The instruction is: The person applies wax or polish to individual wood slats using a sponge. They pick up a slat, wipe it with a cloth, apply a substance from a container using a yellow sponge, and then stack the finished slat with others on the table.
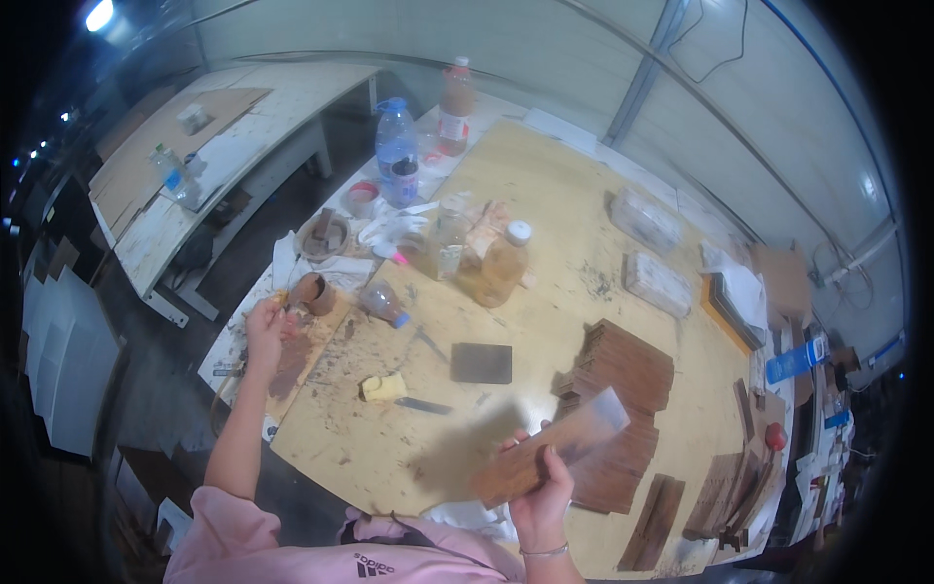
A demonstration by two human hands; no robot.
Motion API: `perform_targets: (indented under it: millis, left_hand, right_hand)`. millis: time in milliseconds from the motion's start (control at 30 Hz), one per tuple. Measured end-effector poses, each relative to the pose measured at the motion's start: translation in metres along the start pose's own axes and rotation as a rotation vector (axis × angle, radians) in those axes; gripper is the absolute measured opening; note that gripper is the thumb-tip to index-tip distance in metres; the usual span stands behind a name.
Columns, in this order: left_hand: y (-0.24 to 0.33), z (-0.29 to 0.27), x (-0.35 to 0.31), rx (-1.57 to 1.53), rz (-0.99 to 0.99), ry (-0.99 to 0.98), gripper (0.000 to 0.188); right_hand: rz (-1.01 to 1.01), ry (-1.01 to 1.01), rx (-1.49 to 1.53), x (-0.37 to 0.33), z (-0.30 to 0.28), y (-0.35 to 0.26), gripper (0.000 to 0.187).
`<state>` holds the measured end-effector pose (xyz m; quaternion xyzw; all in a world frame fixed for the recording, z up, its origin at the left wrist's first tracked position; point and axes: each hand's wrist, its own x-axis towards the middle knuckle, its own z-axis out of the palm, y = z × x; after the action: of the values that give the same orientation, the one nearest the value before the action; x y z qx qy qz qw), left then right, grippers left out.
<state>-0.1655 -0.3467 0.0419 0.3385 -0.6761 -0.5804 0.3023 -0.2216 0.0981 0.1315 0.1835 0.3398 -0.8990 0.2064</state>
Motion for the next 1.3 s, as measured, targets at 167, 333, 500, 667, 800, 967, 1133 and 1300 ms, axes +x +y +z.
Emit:
perform_targets:
  millis: [167,333,500,667,800,967,1133,1300]
  left_hand:
    - [0.039,0.042,-0.07,-0.487,-0.206,-0.238,0.016]
    - [0.056,0.076,-0.135,-0.741,-0.37,-0.433,0.018]
    - [0.089,0.111,-0.181,-0.83,-0.41,-0.537,0.018]
    - [0.108,0.122,-0.208,-0.759,-0.367,-0.673,0.018]
    - [0.126,0.131,-0.222,-0.633,-0.294,-0.65,0.018]
    - [0.131,0.139,-0.228,-0.465,-0.194,-0.665,0.009]
    - [0.131,0.139,-0.23,-0.47,-0.209,-0.754,0.007]
    - [0.133,0.14,-0.231,-0.435,-0.206,-0.772,0.008]
  right_hand:
    - [-0.037,-0.024,0.089,0.003,0.002,-0.018,0.044]
    - [-0.066,-0.078,0.166,0.0,0.012,-0.032,0.05]
    - [-0.191,-0.04,0.153,-0.013,0.015,-0.045,0.059]
    - [-0.271,-0.049,0.198,-0.028,0.004,-0.054,0.054]
    - [-0.288,-0.032,0.194,-0.038,-0.001,-0.057,0.056]
    - [-0.304,-0.024,0.192,-0.045,-0.007,-0.06,0.057]
    - [-0.312,-0.01,0.231,-0.048,-0.011,-0.061,0.048]
    - [-0.318,-0.012,0.232,-0.046,-0.012,-0.063,0.047]
